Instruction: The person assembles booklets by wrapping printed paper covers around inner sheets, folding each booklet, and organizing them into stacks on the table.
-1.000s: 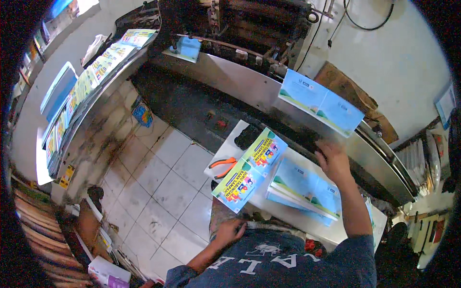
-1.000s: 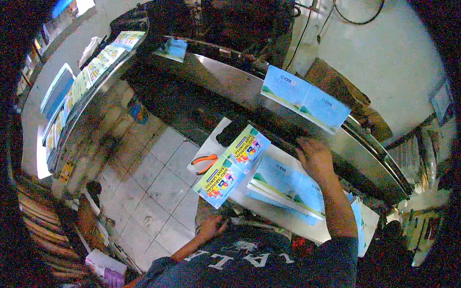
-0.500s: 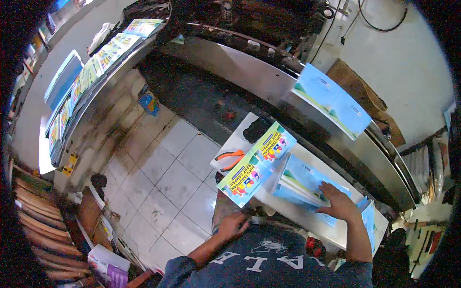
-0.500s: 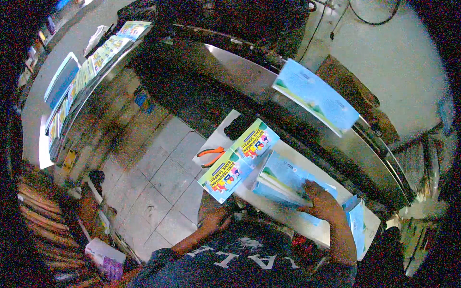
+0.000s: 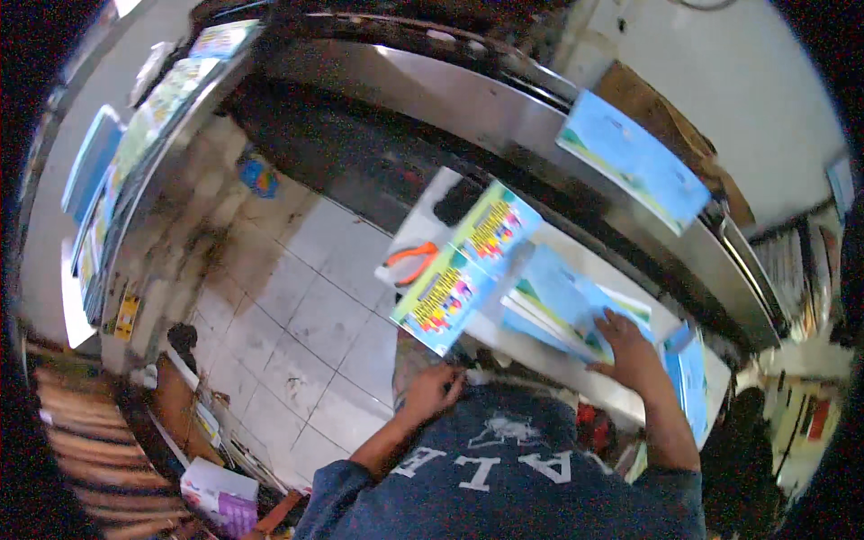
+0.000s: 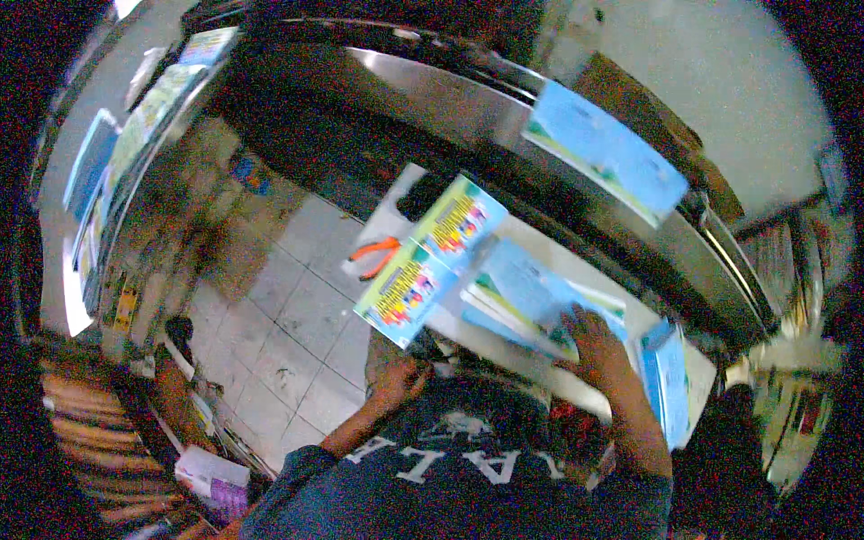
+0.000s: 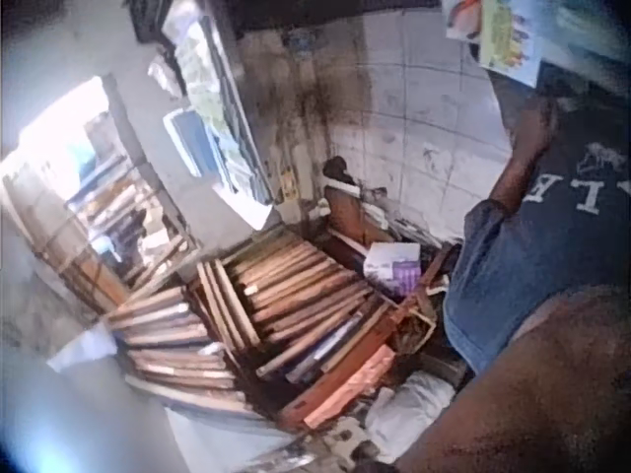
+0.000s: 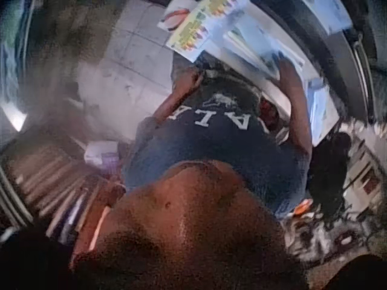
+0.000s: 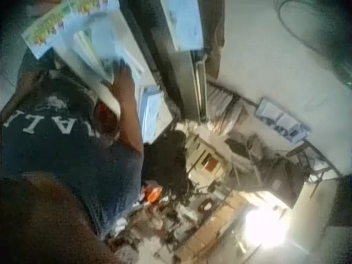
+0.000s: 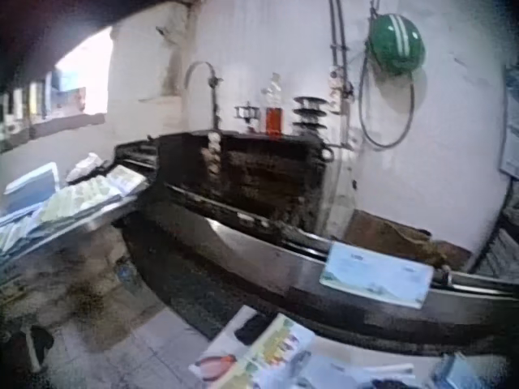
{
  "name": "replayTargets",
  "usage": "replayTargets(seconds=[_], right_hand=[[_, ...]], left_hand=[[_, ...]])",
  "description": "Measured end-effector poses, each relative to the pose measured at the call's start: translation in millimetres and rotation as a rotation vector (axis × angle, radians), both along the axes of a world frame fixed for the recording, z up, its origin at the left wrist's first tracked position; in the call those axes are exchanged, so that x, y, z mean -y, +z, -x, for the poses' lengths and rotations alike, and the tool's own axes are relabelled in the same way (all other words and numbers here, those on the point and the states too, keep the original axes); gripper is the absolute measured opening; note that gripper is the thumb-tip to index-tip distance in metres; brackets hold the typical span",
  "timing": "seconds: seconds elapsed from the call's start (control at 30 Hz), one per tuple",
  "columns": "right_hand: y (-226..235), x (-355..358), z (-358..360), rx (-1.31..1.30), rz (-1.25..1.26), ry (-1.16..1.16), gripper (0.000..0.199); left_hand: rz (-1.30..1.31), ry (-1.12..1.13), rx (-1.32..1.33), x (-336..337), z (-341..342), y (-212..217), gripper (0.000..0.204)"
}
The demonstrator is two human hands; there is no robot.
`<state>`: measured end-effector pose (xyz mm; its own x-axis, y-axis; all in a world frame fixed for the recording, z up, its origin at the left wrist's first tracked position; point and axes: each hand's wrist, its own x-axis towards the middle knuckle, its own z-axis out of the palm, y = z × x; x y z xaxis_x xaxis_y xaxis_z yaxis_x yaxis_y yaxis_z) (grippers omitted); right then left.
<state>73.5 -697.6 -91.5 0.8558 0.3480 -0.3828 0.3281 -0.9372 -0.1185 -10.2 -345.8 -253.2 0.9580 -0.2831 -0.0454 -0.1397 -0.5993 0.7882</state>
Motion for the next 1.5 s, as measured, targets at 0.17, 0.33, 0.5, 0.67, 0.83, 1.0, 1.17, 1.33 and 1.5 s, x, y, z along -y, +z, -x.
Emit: replayTargets(seconds=[0.17,0.33,0.5,0.67,0.83,1.0,1.17,1.33,1.5], right_hand=[[19.7,3.1,-25.2,-0.033,-0.102,-0.030,0.100],[33.5,8.8,-54.4,0.057,-0.258,-0.091,0.101],[21.3,-0.3,-61.4,0.014,-0.342,-0.105,0.091],[17.4,-28.4,-12.4,0.287,-0.644,-0.093,0.070],[14.0,-74.0,23.3,0.295,-0.989,-0.126,0.036],[32.7,-85.6,49.2,0.048,-0.990,-0.070,0.031],[54.8,-79.6,45.0,0.183,-1.110,-0.066,0.026],[78.9,-68.5,25.1,0.427,-1.234,0.110,0.023],[76.1,-79.0,30.2,0.439,-1.221,0.135,0.028]], left_hand=[[-0.022,-0.001,0.043,4.3,-7.6,-1.4,0.018],[0.034,-0.001,0.103,9.5,-5.4,2.7,0.016],[-0.058,-0.050,-0.025,5.7,8.1,20.0,0.016],[0.077,-0.048,0.187,6.3,26.9,18.9,0.029],[-0.068,-0.070,-0.035,10.5,29.9,40.3,0.031],[0.197,-0.106,0.067,15.6,32.3,52.4,0.030],[0.276,-0.139,0.785,1.1,-3.8,198.4,0.037],[0.803,-0.691,1.131,-6.3,-3.6,378.7,0.030],[0.866,-1.114,1.080,6.7,-4.7,401.5,0.035]])
